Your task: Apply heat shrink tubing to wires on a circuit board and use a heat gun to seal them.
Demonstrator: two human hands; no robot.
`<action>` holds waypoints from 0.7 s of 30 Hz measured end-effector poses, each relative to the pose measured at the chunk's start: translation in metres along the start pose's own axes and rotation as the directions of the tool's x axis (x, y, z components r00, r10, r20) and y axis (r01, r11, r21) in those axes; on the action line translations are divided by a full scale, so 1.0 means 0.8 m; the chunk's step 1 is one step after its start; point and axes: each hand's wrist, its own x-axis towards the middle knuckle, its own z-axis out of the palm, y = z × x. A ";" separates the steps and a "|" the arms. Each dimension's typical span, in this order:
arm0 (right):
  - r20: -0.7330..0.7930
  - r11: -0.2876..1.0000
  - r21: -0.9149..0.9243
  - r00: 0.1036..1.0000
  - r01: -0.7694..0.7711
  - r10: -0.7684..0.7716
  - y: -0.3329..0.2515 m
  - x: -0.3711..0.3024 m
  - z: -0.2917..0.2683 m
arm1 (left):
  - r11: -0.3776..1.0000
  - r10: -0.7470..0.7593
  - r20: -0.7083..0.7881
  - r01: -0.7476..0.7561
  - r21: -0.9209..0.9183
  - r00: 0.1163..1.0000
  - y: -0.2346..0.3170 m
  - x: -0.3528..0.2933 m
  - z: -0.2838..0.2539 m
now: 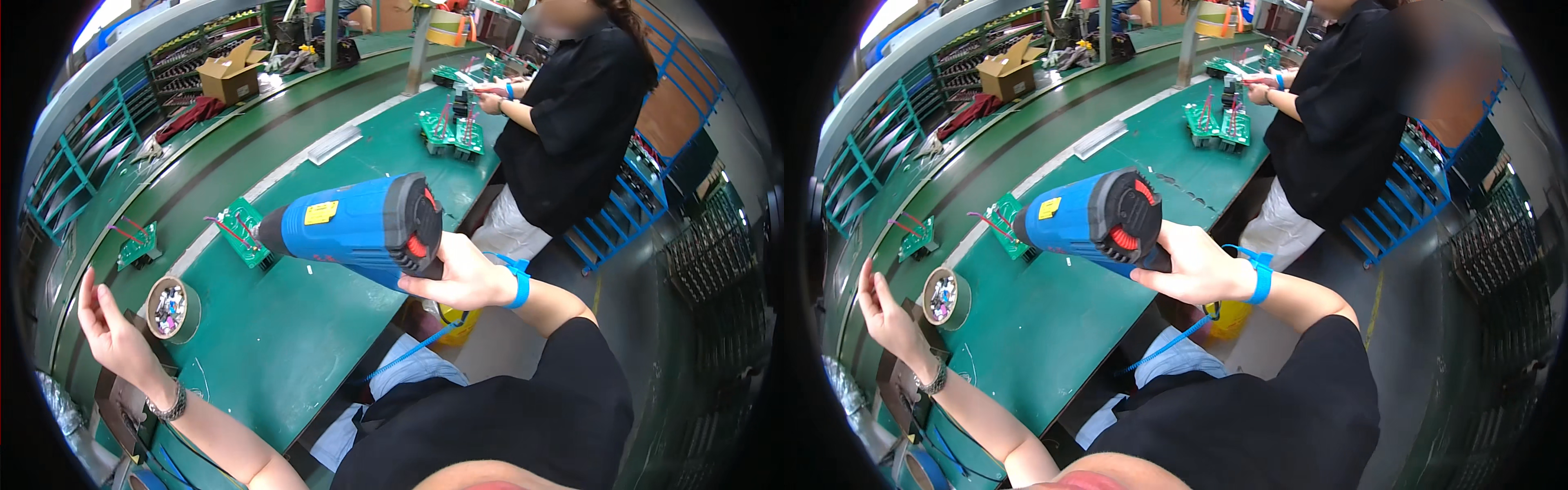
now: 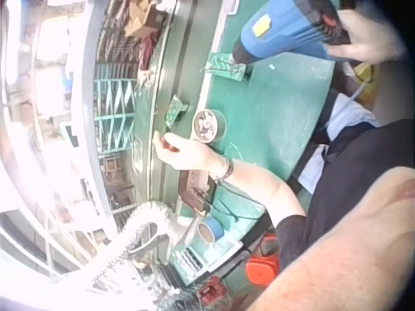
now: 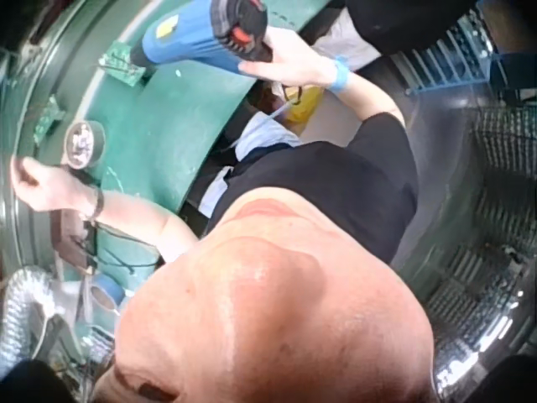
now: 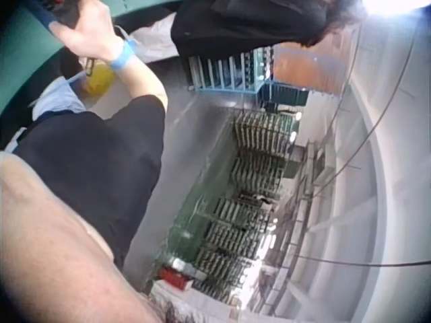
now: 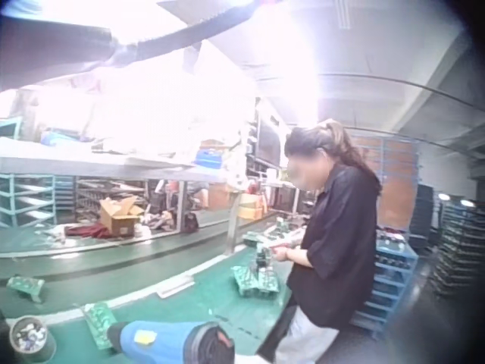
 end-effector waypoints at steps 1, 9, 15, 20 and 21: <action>0.015 1.000 0.001 1.000 -0.027 0.027 -0.003 0.000 -0.001 | 0.999 -0.029 0.000 0.029 0.030 1.000 0.002 -0.001 -0.004; 0.074 0.972 -0.066 0.970 -0.226 0.231 0.013 -0.009 -0.016 | 0.997 0.081 -0.020 -0.081 0.016 0.996 0.006 0.008 0.007; -0.096 0.960 0.217 0.975 -0.174 0.198 0.010 -0.009 0.003 | 0.977 0.150 -0.071 -0.159 -0.140 0.986 -0.003 0.013 0.004; -0.101 0.974 0.175 0.982 -0.143 0.162 0.020 -0.011 0.004 | 0.949 0.289 0.037 -0.292 0.118 0.957 0.016 0.000 -0.003; -0.100 0.974 0.176 0.982 -0.143 0.162 0.017 -0.010 0.004 | 0.943 0.311 0.051 -0.314 0.110 0.949 0.016 0.000 -0.004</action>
